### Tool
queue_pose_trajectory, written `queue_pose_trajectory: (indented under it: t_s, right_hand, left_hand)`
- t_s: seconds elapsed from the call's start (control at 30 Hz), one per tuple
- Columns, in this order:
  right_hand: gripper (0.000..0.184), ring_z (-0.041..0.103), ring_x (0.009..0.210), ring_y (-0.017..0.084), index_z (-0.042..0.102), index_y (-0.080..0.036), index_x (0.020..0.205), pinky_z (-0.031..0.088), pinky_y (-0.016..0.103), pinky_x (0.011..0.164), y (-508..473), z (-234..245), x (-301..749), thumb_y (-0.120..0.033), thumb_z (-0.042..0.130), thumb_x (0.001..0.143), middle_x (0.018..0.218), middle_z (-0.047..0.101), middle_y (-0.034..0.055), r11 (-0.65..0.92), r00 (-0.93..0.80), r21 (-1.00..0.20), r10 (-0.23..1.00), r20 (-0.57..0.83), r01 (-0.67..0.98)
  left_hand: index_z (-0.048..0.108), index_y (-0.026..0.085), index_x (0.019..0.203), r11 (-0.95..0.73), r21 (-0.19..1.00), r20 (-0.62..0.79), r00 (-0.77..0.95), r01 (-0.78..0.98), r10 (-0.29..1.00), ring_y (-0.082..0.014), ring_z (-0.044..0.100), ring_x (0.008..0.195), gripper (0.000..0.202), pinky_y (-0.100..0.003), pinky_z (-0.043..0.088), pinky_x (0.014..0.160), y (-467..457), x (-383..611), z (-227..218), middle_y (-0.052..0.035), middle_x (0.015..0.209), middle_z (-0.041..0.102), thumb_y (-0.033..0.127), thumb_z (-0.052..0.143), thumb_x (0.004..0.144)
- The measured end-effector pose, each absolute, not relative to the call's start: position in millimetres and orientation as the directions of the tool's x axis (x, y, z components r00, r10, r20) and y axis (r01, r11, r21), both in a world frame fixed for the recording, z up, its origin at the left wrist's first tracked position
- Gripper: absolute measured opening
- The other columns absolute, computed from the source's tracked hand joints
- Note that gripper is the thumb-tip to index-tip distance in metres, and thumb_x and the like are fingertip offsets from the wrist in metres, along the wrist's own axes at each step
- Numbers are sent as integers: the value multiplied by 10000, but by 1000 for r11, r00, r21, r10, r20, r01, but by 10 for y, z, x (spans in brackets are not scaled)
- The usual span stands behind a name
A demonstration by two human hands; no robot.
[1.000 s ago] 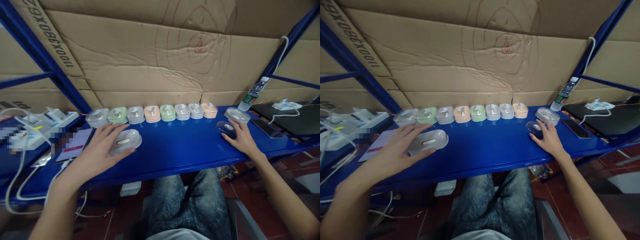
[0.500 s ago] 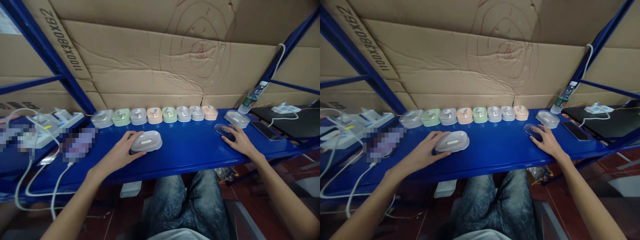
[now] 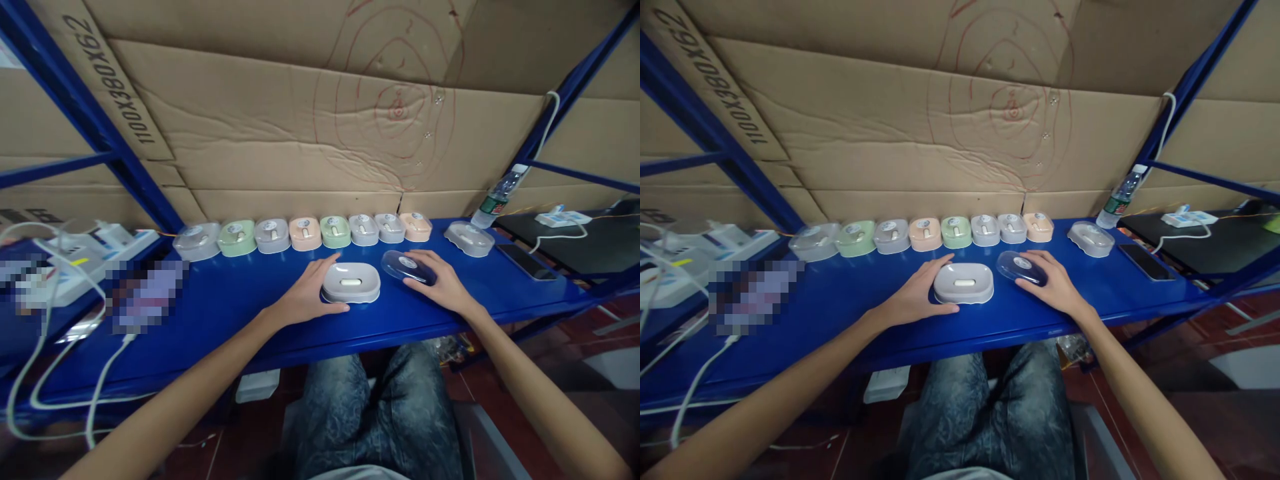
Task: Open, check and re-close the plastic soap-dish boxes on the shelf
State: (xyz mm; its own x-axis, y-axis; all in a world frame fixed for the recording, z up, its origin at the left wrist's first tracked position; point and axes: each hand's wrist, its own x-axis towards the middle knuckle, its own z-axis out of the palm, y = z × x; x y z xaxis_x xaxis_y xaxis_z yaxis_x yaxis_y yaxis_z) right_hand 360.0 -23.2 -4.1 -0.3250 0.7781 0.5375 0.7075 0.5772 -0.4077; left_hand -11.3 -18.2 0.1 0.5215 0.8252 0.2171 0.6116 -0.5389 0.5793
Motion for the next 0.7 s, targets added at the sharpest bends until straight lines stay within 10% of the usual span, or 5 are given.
queue_pose_trajectory:
  t_s: [0.7]
  right_hand:
    - [559,594,1388,332,682,-323,1407,499,558,1173,-89,15,2576,-490,830,895,1495,600,101,796,-582,-436,605,544,420]
  left_hand:
    - [266,286,1671,-468,747,240,466,472,852,-410,501,1471,1201,-617,324,1250,-26,-209,-147,-143,1526,581,563,926,707]
